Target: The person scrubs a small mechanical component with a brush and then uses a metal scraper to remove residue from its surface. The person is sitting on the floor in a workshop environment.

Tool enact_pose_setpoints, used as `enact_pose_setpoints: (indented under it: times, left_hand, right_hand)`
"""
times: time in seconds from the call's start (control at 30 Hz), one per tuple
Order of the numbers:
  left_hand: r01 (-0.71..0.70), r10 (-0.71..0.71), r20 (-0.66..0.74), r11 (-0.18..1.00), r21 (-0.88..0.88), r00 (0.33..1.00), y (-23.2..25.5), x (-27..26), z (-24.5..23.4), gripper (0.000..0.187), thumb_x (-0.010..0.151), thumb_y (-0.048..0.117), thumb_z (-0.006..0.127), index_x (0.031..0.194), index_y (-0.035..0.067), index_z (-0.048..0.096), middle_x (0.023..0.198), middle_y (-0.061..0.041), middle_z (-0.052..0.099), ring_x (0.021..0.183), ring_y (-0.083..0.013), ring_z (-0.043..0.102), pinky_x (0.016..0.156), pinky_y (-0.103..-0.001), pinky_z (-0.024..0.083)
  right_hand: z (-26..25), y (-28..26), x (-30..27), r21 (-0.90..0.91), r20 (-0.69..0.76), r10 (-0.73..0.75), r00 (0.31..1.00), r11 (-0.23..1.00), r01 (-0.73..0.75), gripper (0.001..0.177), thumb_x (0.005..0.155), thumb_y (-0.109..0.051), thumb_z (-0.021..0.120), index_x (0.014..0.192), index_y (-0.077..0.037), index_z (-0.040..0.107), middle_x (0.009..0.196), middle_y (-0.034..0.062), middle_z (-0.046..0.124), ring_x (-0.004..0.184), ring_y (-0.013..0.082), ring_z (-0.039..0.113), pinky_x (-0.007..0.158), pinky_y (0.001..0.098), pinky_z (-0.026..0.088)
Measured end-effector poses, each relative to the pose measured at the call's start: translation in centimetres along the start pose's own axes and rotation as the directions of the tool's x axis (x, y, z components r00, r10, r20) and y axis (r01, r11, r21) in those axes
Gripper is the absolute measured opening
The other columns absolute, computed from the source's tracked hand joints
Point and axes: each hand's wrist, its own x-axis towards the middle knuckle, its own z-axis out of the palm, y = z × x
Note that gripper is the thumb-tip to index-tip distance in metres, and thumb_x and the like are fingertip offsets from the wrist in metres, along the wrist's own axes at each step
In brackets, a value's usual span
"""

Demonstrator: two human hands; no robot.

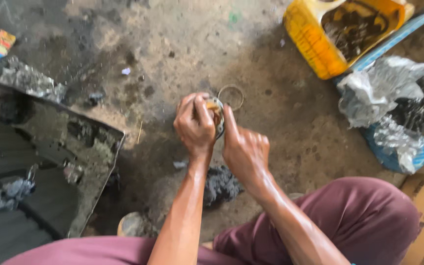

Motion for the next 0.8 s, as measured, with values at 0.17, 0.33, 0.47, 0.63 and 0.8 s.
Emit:
enact_pose_setpoints:
  times: [0.17,0.33,0.47,0.63,0.8]
  left_hand:
    - [-0.026,0.026,0.052,1.000,-0.008,0.998,-0.4,0.1,-0.1,0.029,0.104,0.017,0.053,0.094,0.002,0.075,0.100,-0.013,0.075,0.096,-0.0326,0.072,0.087,-0.042,0.055]
    - [-0.019,0.019,0.013,1.000,-0.002,1.000,-0.2,0.8,0.3,0.027,0.104,0.017,0.054,0.093,0.002,0.074,0.098,-0.013,0.075,0.095,-0.0326,0.072,0.087,-0.042,0.055]
    - [-0.003,0.003,-0.018,1.000,-0.001,1.000,-0.5,-0.4,0.6,0.027,0.105,0.018,0.054,0.095,0.002,0.073,0.099,-0.013,0.075,0.096,-0.0333,0.072,0.086,-0.042,0.055]
    - [-0.005,0.005,-0.023,1.000,-0.003,1.000,-0.3,0.6,0.8,0.029,0.105,0.019,0.053,0.094,0.002,0.073,0.098,-0.013,0.075,0.095,-0.0339,0.072,0.086,-0.042,0.055]
    - [-0.014,0.015,-0.038,1.000,0.027,0.999,-1.0,-0.3,0.8,0.029,0.106,0.020,0.052,0.096,0.003,0.074,0.099,-0.014,0.075,0.096,-0.0355,0.071,0.087,-0.044,0.054]
  right_hand:
    - [0.5,1.1,1.3,0.054,-0.027,-0.023,0.999,0.998,0.024,0.045,0.094,-0.010,0.061,0.139,-0.010,0.061,0.064,0.0142,0.068,0.053,0.0329,0.066,0.049,0.0469,0.049]
    - [-0.4,0.3,0.4,-0.017,-0.028,0.005,1.000,1.000,-0.006,0.047,0.093,-0.016,0.063,0.139,-0.009,0.060,0.059,0.0169,0.066,0.049,0.0350,0.065,0.049,0.0489,0.049]
    - [0.4,0.6,0.2,0.021,-0.018,0.070,0.997,0.997,-0.069,0.040,0.099,-0.015,0.060,0.138,-0.009,0.061,0.063,0.0169,0.067,0.053,0.0355,0.066,0.052,0.0487,0.050]
    - [-0.1,-0.7,-0.5,-0.040,-0.058,0.063,0.996,0.997,-0.065,0.050,0.090,-0.015,0.061,0.139,-0.006,0.060,0.060,0.0181,0.067,0.049,0.0363,0.066,0.050,0.0515,0.050]
    - [0.9,0.0,0.9,0.093,0.006,0.137,0.991,0.986,-0.137,0.028,0.105,-0.013,0.057,0.133,-0.012,0.061,0.067,0.0164,0.068,0.061,0.0375,0.069,0.055,0.0517,0.051]
